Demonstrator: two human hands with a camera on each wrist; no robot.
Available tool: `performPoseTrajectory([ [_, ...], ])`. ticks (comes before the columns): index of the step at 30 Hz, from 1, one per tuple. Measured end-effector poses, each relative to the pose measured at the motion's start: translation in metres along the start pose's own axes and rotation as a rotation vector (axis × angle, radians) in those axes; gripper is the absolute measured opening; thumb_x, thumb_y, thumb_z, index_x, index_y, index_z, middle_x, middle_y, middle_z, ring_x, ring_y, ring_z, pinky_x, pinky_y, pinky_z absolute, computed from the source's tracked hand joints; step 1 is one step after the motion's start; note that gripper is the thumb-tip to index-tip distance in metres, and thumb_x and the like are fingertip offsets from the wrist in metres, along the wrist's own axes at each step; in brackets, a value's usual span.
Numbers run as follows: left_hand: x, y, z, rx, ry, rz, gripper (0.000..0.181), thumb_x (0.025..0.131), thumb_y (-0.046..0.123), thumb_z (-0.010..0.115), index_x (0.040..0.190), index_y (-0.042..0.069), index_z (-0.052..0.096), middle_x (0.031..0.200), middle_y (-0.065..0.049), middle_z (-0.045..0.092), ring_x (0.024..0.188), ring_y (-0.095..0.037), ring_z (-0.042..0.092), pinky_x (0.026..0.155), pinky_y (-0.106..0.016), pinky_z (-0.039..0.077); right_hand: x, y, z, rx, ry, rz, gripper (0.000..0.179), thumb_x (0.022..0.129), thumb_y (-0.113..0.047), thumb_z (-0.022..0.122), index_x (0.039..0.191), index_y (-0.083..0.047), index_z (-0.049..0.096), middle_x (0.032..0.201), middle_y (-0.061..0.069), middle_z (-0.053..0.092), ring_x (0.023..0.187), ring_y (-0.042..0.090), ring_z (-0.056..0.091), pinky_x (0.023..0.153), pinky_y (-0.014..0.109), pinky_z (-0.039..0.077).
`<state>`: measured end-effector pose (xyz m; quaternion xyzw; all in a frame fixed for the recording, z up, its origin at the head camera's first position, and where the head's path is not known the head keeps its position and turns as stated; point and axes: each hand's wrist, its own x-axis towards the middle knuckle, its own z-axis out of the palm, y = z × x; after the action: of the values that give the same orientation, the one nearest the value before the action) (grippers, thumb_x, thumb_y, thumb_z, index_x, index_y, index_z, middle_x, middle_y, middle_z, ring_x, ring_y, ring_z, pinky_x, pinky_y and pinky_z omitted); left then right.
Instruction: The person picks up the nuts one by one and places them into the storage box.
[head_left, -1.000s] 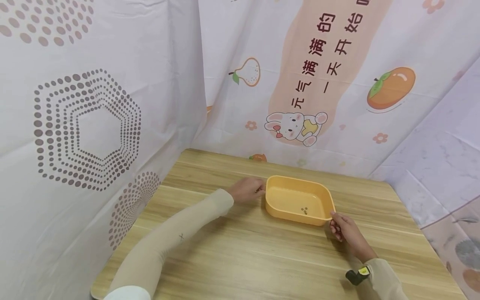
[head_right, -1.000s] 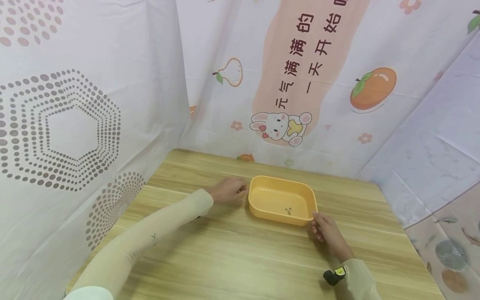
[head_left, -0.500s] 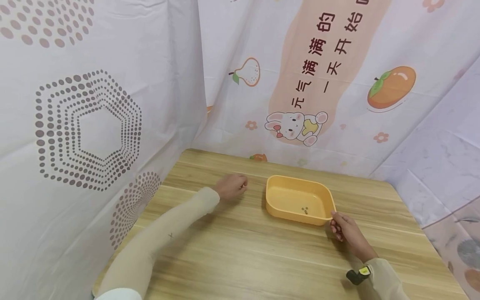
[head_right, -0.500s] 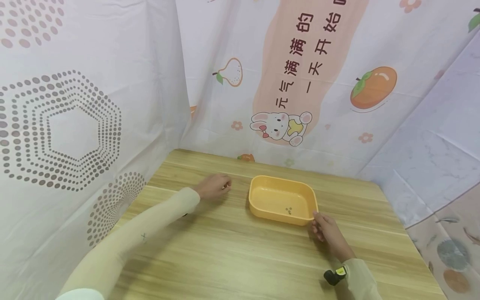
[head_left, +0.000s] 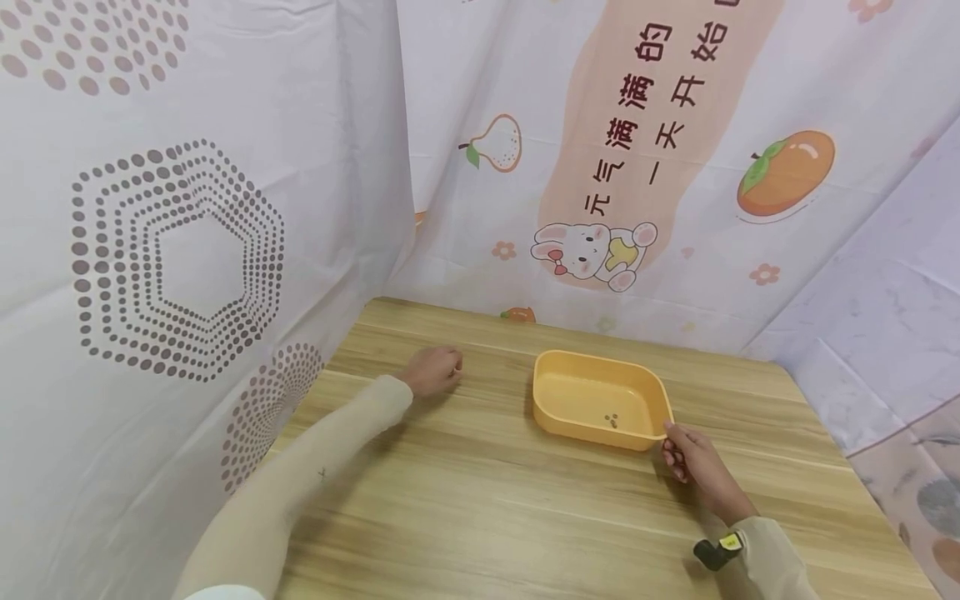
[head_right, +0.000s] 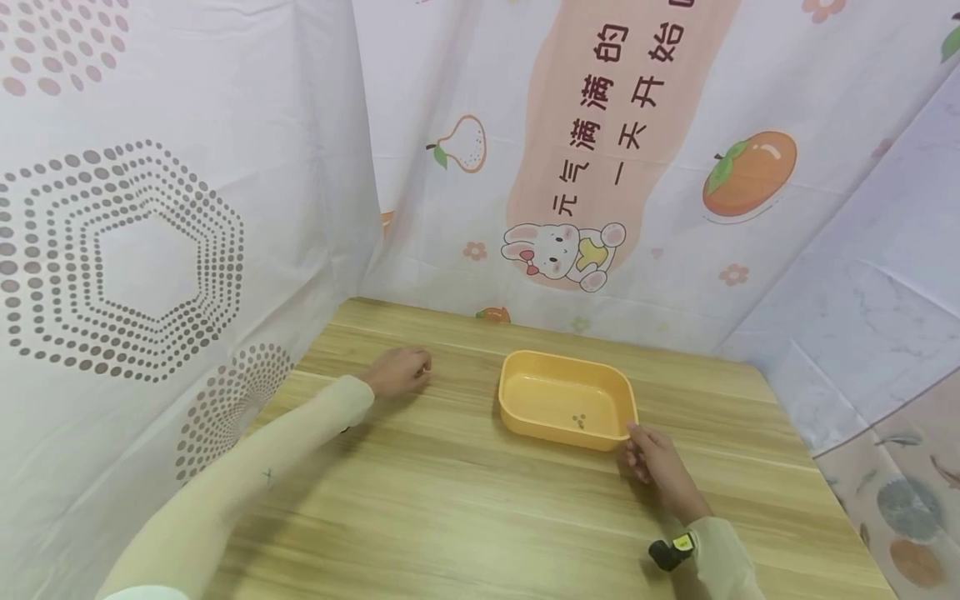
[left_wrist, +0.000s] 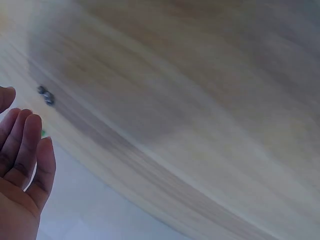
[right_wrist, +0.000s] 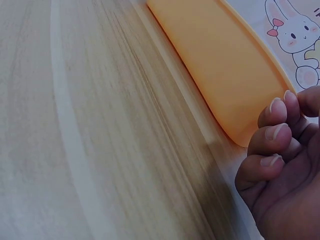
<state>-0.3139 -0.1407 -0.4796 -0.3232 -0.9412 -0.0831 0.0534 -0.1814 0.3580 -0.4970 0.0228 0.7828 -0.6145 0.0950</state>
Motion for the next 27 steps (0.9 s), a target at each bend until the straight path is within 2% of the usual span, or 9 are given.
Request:
performPoseTrajectory([
  [9, -0.012, -0.010, 0.002, -0.010, -0.060, -0.056, 0.016, 0.100, 0.023, 0.070, 0.101, 0.007, 0.068, 0.096, -0.001, 0.067, 0.083, -0.015, 0.065, 0.075, -0.029, 0.056, 0.002, 0.001, -0.002, -0.002, -0.015, -0.003, 0.049, 0.110, -0.048, 0.043, 0.085, -0.007, 0.053, 0.068, -0.002, 0.053, 0.053, 0.009, 0.044, 0.048, 0.024, 0.039],
  [14, -0.017, -0.012, 0.001, -0.030, -0.066, -0.071, 0.014, 0.100, 0.021, 0.071, 0.096, 0.008, 0.068, 0.094, 0.000, 0.066, 0.082, -0.014, 0.063, 0.074, -0.029, 0.056, 0.002, 0.001, -0.002, -0.005, -0.013, 0.001, 0.049, 0.109, -0.049, 0.043, 0.086, -0.007, 0.053, 0.069, -0.002, 0.053, 0.053, 0.009, 0.044, 0.048, 0.024, 0.038],
  [27, -0.022, -0.012, -0.002, -0.041, -0.066, -0.057, 0.014, 0.099, 0.020, 0.072, 0.097, 0.007, 0.069, 0.098, -0.003, 0.067, 0.088, -0.017, 0.063, 0.077, -0.030, 0.057, 0.000, 0.000, -0.001, -0.005, 0.005, 0.004, 0.050, 0.109, -0.048, 0.043, 0.087, -0.005, 0.053, 0.069, -0.001, 0.052, 0.053, 0.010, 0.044, 0.048, 0.024, 0.039],
])
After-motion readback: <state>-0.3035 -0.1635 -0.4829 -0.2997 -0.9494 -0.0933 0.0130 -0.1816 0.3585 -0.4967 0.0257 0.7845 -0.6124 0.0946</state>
